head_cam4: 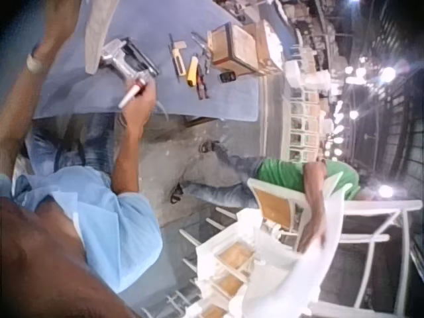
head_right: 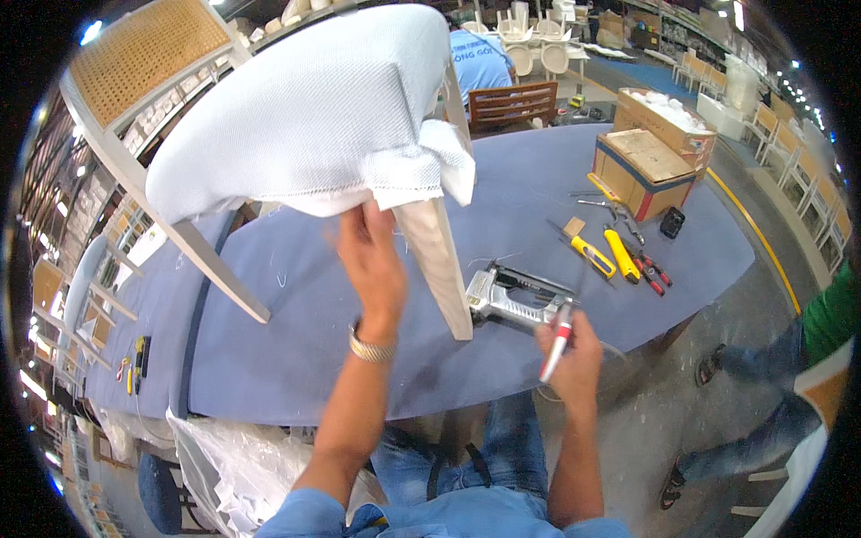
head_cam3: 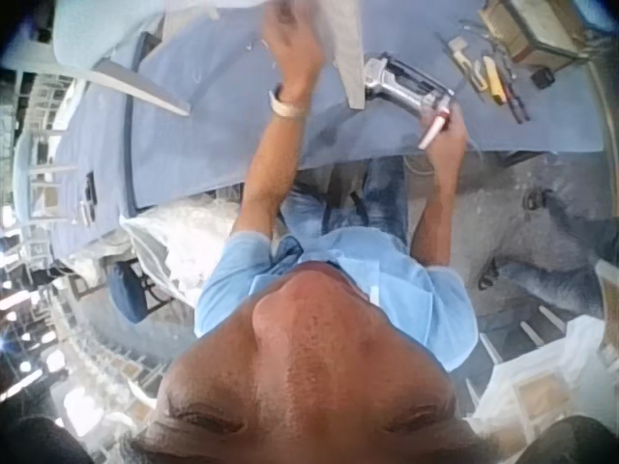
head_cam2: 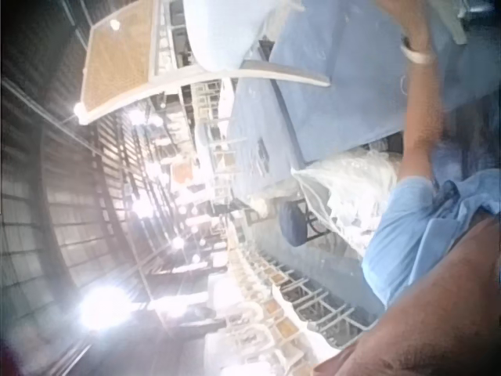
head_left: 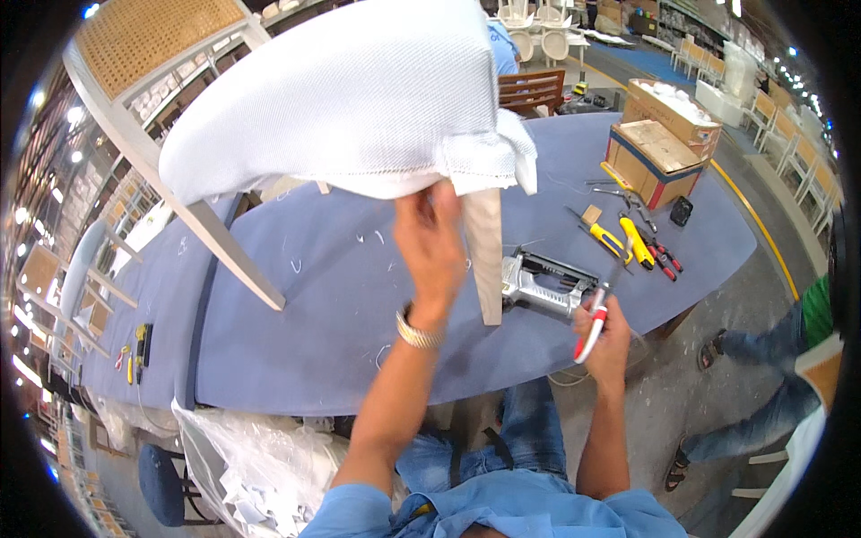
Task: The person staples white fabric onto a chair seat using a staple gun, then trims excess fabric with scissors and a utility knife. They adjust the fabric and continue stapling around the edges of the seat.
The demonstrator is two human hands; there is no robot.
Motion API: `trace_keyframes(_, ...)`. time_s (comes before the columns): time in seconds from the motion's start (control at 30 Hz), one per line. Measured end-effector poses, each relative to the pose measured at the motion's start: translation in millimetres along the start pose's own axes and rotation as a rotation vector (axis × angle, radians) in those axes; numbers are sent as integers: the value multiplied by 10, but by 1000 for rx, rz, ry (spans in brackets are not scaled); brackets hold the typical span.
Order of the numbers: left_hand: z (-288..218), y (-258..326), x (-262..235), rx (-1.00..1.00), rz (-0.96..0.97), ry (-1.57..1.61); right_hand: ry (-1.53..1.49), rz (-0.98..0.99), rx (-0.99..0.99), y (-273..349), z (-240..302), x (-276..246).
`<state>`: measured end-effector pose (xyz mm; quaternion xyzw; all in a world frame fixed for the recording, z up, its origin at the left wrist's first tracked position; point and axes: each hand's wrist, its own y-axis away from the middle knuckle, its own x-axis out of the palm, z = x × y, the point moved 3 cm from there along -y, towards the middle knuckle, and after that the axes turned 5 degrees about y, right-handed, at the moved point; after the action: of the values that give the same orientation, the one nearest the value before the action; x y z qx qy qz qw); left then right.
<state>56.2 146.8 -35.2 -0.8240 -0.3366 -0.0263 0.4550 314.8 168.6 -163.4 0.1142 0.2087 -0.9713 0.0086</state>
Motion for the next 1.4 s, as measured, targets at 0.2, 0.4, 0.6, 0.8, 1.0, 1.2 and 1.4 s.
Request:
trace_keyframes(0.2,291,409,151,-80,202,-279,214,-152,180,124,-402,-514)
trace_keyframes(0.4,243,418,-518,53,189,-388,447,-115,8,31,-296,-718)
trace_keyframes(0.6,-642,386,-2255,-253,44,-79,740,68,-132,-783,-437,-692)
trace_keyframes(0.8,-1124,422,-2799,-265,-63,-170,1023,486,-79,-1438,-599,138)
trace_keyframes(1.0,-1409,636,-2598,-116,-240,-629,693,324,-307,-2132,-1173,19)
trace_keyframes(1.2,-1987,598,-2252,216,-454,-458,1202,156,-195,-2571,-2104,-1081)
trace_keyframes(1.4,-2246,302,-1923,228,-417,-742,1085,308,-259,-2270,-1784,-844)
